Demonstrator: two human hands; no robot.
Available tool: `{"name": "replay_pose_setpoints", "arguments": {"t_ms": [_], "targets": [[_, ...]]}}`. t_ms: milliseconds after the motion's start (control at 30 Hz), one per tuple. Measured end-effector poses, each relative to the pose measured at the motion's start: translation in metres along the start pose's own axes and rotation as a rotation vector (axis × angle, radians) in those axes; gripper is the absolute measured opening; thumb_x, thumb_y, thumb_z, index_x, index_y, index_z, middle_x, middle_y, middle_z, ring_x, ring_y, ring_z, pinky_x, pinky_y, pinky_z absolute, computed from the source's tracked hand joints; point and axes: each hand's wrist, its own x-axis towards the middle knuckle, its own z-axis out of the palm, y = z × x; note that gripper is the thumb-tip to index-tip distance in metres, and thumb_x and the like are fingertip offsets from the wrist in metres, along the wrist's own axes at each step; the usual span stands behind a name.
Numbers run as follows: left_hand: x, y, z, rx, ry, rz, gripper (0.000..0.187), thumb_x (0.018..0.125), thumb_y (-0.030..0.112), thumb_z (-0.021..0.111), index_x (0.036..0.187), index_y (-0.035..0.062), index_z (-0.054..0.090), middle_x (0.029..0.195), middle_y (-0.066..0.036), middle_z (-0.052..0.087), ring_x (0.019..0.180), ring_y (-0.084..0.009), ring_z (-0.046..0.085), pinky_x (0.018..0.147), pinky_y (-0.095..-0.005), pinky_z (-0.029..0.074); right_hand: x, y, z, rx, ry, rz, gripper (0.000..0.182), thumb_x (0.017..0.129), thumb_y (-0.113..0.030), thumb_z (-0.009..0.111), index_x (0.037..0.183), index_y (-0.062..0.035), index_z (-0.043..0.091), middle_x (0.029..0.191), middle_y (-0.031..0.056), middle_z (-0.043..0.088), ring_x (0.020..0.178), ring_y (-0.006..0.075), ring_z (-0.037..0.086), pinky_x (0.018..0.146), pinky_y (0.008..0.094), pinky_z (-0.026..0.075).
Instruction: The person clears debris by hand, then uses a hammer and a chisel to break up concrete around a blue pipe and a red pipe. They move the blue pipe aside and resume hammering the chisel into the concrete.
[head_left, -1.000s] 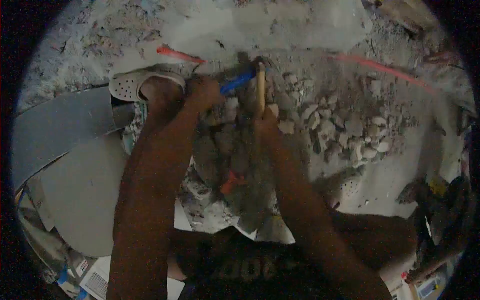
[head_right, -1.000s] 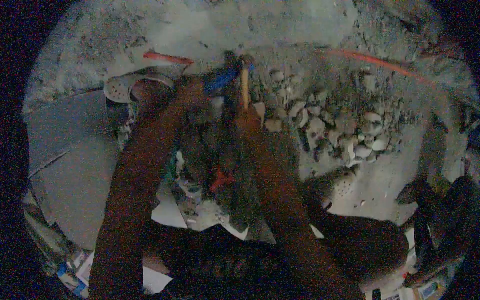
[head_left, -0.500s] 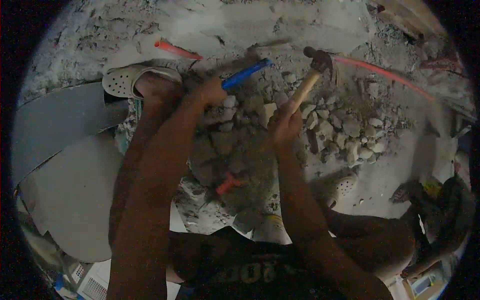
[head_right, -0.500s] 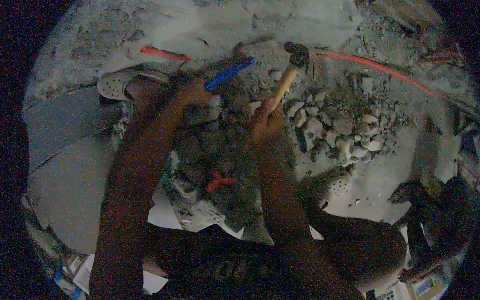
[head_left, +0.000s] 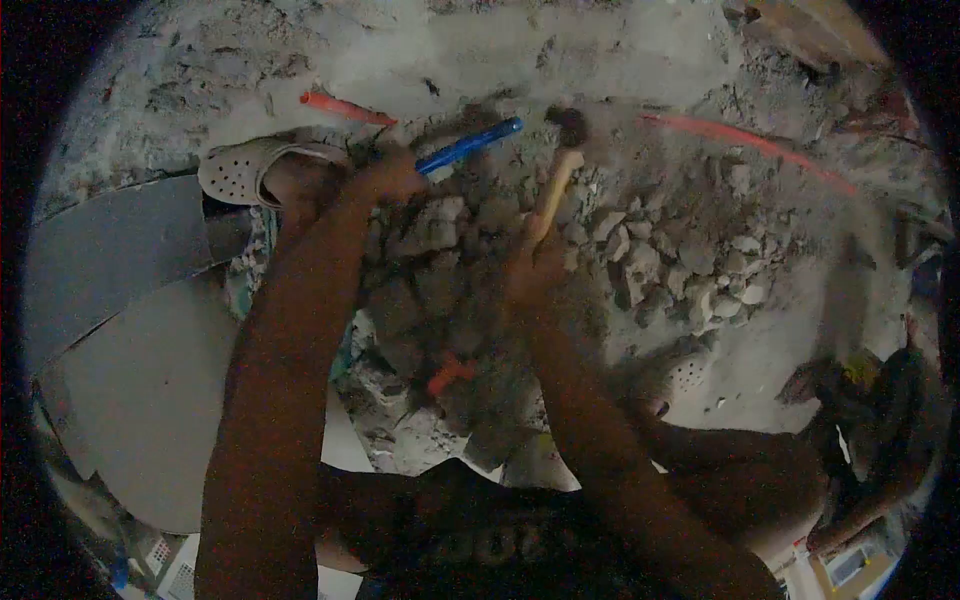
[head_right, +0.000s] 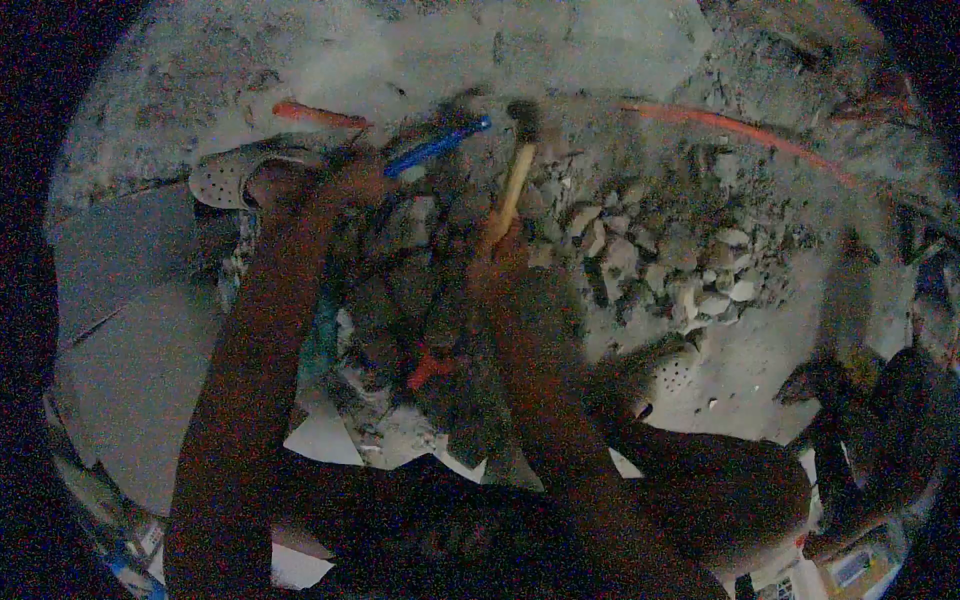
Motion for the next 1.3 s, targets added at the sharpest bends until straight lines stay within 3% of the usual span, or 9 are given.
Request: {"name": "replay_pose_setpoints", "arguments": {"t_ms": [133,333,433,500,567,733,1000,1200,1300], "targets": [[0.020,-0.016,0.014,-0.088,-0.095,-0.002,0.040,0.079,0.036,0.067,0.089,-0.0025,0.069,0.074,-0.017,0.068,0.066,-0.0250,0.066,0.062,-0.0437,0.052,0.010,0.021,0.009,0.349,0.026,-0.229,0.047,0.105,-0.039,0.046,0.119,0.0049,0.052,0.066,0.0040,0.054,0.059,0.0160,0.054,0.054,0.0382,0.043],[-0.007,0.015,-0.018,-0.088,-0.088,0.002,0.037,0.080,0.033,0.066,0.093,-0.0016,0.067,0.072,-0.015,0.066,0.064,-0.0249,0.065,0.061,-0.0442,0.051,0.030,0.089,0.023,-0.543,-0.046,-0.286,0.043,0.105,-0.033,0.047,0.121,0.0061,0.051,0.066,0.0020,0.053,0.057,0.0108,0.052,0.052,0.0298,0.041],[-0.015,0.014,-0.017,-0.107,-0.091,-0.007,0.037,0.080,0.032,0.066,0.096,-0.0020,0.067,0.075,-0.015,0.068,0.067,-0.0266,0.066,0.065,-0.0441,0.053,0.016,0.037,0.017,-0.213,0.048,-0.326,0.044,0.105,-0.033,0.047,0.123,0.0061,0.051,0.067,0.0012,0.052,0.056,0.0097,0.051,0.051,0.0282,0.041],[-0.014,0.008,-0.009,-0.164,-0.106,-0.029,0.039,0.081,0.032,0.066,0.099,-0.0025,0.068,0.079,-0.015,0.069,0.069,-0.0280,0.067,0.068,-0.0444,0.054,0.013,0.017,0.005,0.244,0.021,-0.165,0.040,0.105,-0.035,0.046,0.112,0.0031,0.053,0.067,0.0000,0.051,0.058,0.0092,0.051,0.052,0.0282,0.041],[-0.013,0.010,-0.008,-0.086,-0.002,0.083,0.040,0.080,0.031,0.067,0.100,-0.0031,0.067,0.088,-0.020,0.071,0.076,-0.0323,0.070,0.071,-0.0449,0.055,0.011,0.033,0.007,0.220,0.018,-0.169,0.038,0.105,-0.035,0.046,0.110,0.0023,0.052,0.067,-0.0001,0.051,0.057,0.0090,0.050,0.051,0.0281,0.041],[-0.022,0.027,-0.012,0.002,-0.011,-0.024,0.043,0.079,0.029,0.068,0.106,-0.0038,0.066,0.097,-0.025,0.070,0.089,-0.0366,0.070,0.078,-0.0472,0.055,0.022,0.097,0.016,-0.299,-0.024,-0.145,0.032,0.105,-0.033,0.047,0.100,-0.0015,0.050,0.067,-0.0005,0.051,0.056,0.0082,0.049,0.051,0.0273,0.040],[-0.009,0.027,-0.005,-0.074,-0.014,-0.112,0.050,0.078,0.024,0.067,0.117,-0.0062,0.061,0.109,-0.028,0.068,0.099,-0.0384,0.069,0.083,-0.0484,0.054,0.012,0.032,0.002,0.194,0.076,-0.136,0.029,0.105,-0.031,0.049,0.092,-0.0048,0.050,0.066,-0.0002,0.051,0.054,0.0085,0.048,0.049,0.0281,0.040],[0.005,0.028,0.000,-0.072,0.066,-0.068,0.045,0.078,0.020,0.065,0.115,-0.0046,0.063,0.111,-0.027,0.068,0.100,-0.0404,0.069,0.085,-0.0489,0.054,0.024,0.101,0.019,-0.385,-0.056,-0.132,0.029,0.104,-0.031,0.051,0.095,-0.0034,0.052,0.066,0.0013,0.052,0.055,0.0104,0.051,0.047,0.0310,0.040],[-0.013,0.044,0.006,-0.132,-0.040,-0.159,0.039,0.077,0.018,0.065,0.108,-0.0043,0.067,0.106,-0.027,0.069,0.096,-0.0400,0.070,0.085,-0.0491,0.055,0.018,0.080,0.014,-0.450,0.097,-0.125,0.030,0.103,-0.032,0.053,0.097,-0.0028,0.053,0.066,0.0020,0.052,0.055,0.0114,0.052,0.046,0.0324,0.041]]}}
